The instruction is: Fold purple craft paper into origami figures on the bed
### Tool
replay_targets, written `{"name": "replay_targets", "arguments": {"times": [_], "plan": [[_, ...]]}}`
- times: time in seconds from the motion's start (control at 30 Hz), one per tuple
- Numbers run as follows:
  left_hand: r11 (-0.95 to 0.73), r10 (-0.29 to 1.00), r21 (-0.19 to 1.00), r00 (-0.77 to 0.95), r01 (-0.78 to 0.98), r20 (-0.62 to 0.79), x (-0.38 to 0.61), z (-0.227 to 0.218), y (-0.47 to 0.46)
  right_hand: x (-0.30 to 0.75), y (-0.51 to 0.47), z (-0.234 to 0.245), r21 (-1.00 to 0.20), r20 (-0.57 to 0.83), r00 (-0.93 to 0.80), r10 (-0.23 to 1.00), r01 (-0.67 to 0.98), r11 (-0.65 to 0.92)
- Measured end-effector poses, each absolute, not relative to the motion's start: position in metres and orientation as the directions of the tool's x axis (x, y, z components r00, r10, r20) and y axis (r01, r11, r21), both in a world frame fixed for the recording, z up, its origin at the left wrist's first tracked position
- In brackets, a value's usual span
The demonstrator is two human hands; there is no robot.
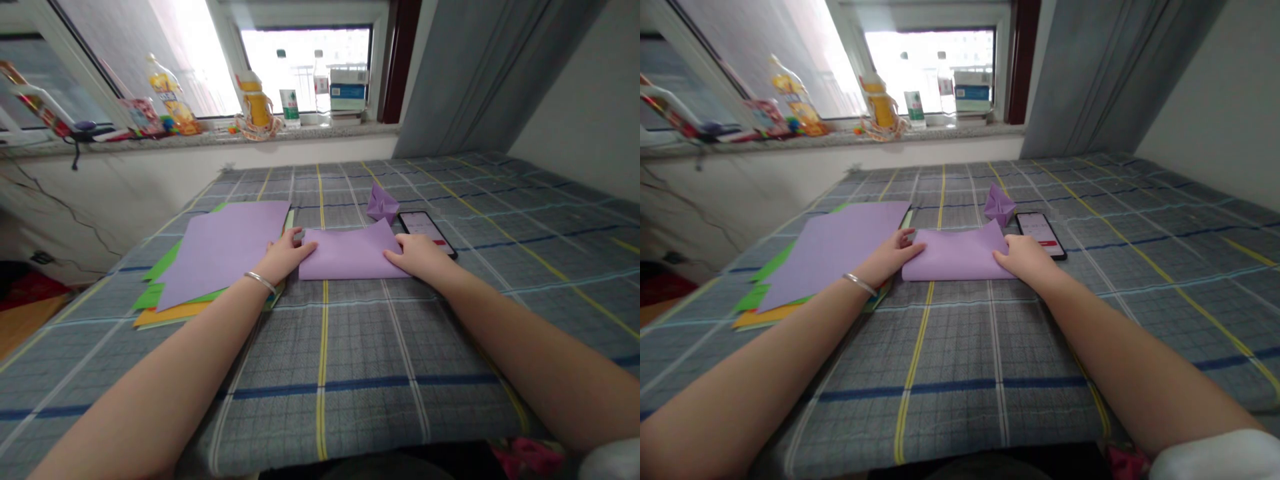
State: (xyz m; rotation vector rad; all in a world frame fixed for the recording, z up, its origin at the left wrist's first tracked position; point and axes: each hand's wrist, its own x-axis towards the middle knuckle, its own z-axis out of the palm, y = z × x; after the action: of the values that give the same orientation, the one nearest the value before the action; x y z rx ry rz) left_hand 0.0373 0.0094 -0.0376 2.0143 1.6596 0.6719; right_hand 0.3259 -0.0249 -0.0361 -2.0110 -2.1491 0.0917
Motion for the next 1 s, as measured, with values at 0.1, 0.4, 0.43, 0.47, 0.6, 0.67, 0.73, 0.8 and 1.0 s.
{"name": "replay_targets", "arguments": {"times": [0.1,0.4,0.43,0.47,0.6,0.67,0.73,0.8,1.0], "plan": [[-0.110,0.993,0.721,0.111,0.685,0.046,0.037,-0.039,0.011,0.324,-0.025,-0.040,-0.214,0.161,-0.031,0.986,0.975,0.065],[-0.108,0.990,0.867,0.136,0.487,0.047,0.037,-0.042,0.014,0.320,-0.030,-0.042,-0.283,0.264,-0.074,0.962,0.947,0.150],[-0.100,0.987,0.880,0.155,0.465,0.031,0.037,-0.043,0.014,0.320,-0.030,-0.042,-0.293,0.274,-0.077,0.959,0.943,0.159],[-0.088,0.985,0.887,0.171,0.452,0.011,0.037,-0.044,0.014,0.320,-0.030,-0.043,-0.303,0.283,-0.079,0.956,0.938,0.167],[-0.058,0.984,0.900,0.179,0.433,-0.023,0.037,-0.047,0.016,0.322,-0.028,-0.047,-0.349,0.344,-0.072,0.936,0.916,0.199],[-0.066,0.982,0.927,0.189,0.370,-0.006,0.038,-0.047,0.016,0.323,-0.027,-0.048,-0.382,0.389,-0.056,0.920,0.899,0.216],[-0.091,0.976,0.954,0.217,0.287,0.028,0.039,-0.046,0.014,0.325,-0.026,-0.047,-0.422,0.415,-0.033,0.909,0.878,0.224],[-0.118,0.968,0.969,0.243,0.219,0.063,0.042,-0.045,0.012,0.326,-0.025,-0.045,-0.471,0.420,-0.006,0.907,0.853,0.224],[-0.172,0.956,0.978,0.258,0.119,0.137,0.051,-0.042,0.008,0.329,-0.021,-0.046,-0.667,0.396,0.085,0.914,0.711,0.223]]}}
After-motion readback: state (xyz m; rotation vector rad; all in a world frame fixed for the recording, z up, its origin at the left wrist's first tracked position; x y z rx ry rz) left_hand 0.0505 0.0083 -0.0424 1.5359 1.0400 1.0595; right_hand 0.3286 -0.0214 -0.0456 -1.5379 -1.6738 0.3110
